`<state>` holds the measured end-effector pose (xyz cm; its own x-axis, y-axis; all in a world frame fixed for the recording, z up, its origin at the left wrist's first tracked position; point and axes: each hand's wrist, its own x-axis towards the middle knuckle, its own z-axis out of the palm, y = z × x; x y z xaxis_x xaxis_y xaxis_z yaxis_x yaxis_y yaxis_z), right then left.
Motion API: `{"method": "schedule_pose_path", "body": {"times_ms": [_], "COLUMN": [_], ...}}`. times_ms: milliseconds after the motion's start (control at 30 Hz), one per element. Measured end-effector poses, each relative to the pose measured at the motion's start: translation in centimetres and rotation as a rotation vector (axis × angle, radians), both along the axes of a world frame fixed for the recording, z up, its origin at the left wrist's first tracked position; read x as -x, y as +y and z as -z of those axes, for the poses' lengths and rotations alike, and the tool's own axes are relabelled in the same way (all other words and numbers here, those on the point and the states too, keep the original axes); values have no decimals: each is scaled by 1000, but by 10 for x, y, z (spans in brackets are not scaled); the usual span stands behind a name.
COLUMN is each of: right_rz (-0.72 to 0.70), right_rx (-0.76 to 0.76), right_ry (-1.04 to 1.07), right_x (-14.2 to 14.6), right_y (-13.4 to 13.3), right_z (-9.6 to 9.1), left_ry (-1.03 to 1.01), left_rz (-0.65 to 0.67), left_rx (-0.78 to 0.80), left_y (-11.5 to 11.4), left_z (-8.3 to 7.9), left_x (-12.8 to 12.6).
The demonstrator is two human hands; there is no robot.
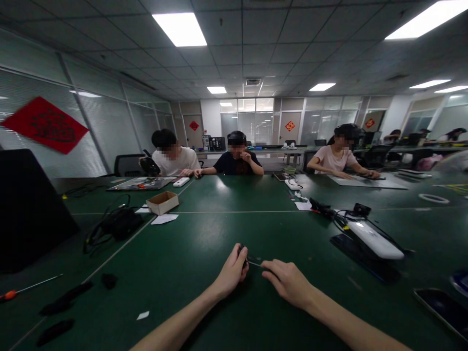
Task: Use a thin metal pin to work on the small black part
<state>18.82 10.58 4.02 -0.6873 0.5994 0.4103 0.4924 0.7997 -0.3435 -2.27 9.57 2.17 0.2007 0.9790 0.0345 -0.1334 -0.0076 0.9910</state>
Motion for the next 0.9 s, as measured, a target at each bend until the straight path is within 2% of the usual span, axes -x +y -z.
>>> {"method": "schedule_pose_path", "body": {"times_ms": [400, 900], "right_rz": [2, 1], "right_rx": [31, 0], "right_ry": [-4, -31], "right_x": [0, 0], "right_y": [0, 0], "right_z": [0, -2], "left_ry": [27, -1], "left_rz": [-34, 1], "left_rx": [-18, -25], "left_y": [0, 1], "left_z": [3, 2], "left_x": [-2, -1]}}
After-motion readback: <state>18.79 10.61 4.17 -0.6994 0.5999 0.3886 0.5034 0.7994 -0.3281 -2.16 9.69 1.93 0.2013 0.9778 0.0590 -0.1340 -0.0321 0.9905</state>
